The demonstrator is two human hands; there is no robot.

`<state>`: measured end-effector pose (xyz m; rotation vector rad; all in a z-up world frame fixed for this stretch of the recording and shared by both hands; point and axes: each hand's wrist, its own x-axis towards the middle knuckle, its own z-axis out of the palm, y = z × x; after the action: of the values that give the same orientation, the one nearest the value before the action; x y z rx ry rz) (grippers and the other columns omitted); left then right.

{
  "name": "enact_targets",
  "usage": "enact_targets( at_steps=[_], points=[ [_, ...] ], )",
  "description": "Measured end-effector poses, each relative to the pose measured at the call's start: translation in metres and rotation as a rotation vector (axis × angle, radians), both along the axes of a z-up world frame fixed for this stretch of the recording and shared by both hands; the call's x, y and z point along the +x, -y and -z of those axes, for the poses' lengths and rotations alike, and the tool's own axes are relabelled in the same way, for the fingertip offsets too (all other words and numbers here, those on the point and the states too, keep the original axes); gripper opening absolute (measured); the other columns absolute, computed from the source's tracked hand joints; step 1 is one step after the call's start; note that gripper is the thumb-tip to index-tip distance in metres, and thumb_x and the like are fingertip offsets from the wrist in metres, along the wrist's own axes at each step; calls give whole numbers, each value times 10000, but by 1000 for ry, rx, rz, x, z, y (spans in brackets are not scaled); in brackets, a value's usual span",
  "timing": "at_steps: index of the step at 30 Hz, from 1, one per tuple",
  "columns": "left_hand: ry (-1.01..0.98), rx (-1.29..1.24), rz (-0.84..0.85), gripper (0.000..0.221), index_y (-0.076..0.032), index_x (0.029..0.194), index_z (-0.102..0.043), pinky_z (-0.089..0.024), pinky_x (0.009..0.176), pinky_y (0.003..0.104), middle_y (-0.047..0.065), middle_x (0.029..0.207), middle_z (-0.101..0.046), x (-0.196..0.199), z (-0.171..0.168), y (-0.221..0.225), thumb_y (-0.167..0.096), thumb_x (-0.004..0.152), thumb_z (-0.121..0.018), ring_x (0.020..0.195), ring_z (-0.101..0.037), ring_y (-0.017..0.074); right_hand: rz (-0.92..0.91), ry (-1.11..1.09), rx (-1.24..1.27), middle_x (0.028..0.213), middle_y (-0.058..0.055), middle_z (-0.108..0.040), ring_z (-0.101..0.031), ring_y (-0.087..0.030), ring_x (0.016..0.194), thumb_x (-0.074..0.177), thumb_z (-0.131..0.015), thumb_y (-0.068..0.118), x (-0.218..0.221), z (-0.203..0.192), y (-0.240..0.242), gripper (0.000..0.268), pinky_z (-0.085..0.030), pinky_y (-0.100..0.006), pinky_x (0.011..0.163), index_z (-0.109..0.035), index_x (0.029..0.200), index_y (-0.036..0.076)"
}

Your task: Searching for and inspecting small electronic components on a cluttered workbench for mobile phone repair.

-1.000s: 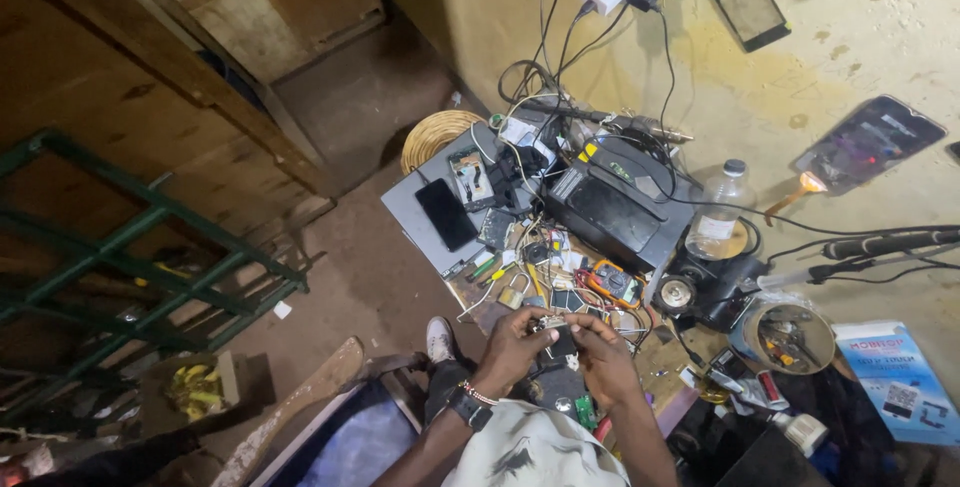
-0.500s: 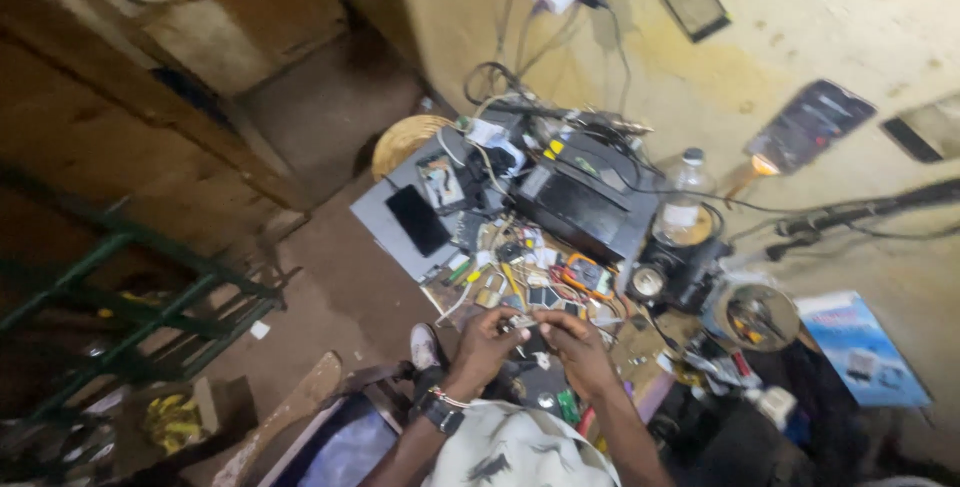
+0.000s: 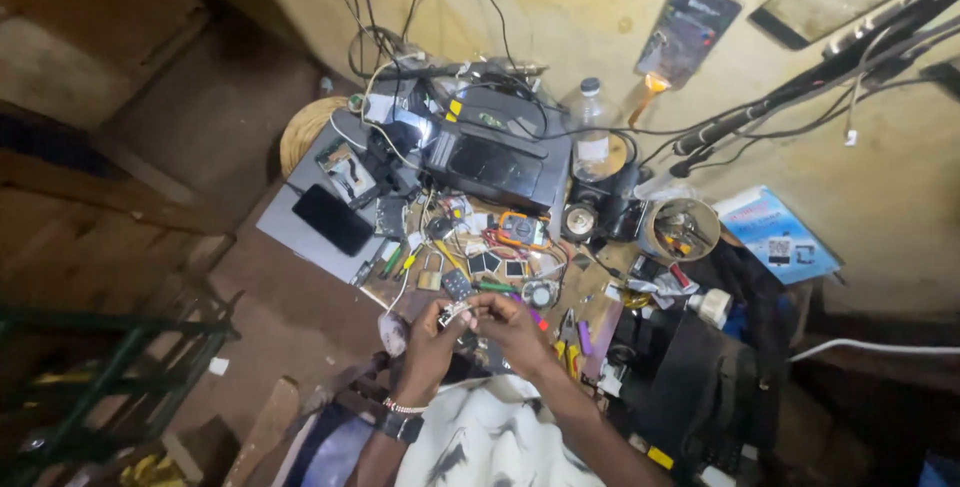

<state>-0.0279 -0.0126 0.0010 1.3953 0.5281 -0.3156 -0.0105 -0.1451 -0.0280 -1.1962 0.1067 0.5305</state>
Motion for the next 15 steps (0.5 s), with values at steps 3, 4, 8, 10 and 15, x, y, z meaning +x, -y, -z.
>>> enact_targets(
  at_steps=[3,4,8,10,15],
  points=[
    [88,9,0,80,-92,868,-543,-403,698,248,20,820,-574,-1,10,3,-133,804,-569,781,-496,102,-21,-25,64,900,-74,-622,-580,-180,803,746,-623,-12,-1,11,6,267,-478,-293,705,-600,1009,28],
    [87,11,-2,80,-92,868,-543,-403,698,248,20,820,-574,1,1,2,-133,804,-569,781,-496,102,-23,-26,66,900,-74,-622,-580,-180,803,746,-623,-12,1,8,8,267,-478,-293,705,-600,1009,28],
    [11,-39,-79,137,-79,877,-555,-425,739,274,47,852,-619,4,0,-4,-187,795,-574,803,-543,128,-58,-101,-23,873,-65,-615,-569,-170,772,826,-549,118,7,26,15,185,-449,-285,685,-600,987,42],
    [47,-119,-163,112,-66,857,-546,-433,730,282,64,838,-619,5,8,-10,-149,792,-583,778,-542,135,-62,-139,-63,824,-78,-617,-589,-177,699,845,-529,147,13,29,18,185,-459,-272,596,-589,981,36],
    [-13,-178,-230,172,-96,858,-543,-397,747,283,26,815,-593,3,14,-29,-198,759,-640,801,-530,138,-91,-275,-543,934,-73,-643,-577,-173,771,865,-452,142,28,62,32,204,-442,-278,683,-618,974,101]
  ],
)
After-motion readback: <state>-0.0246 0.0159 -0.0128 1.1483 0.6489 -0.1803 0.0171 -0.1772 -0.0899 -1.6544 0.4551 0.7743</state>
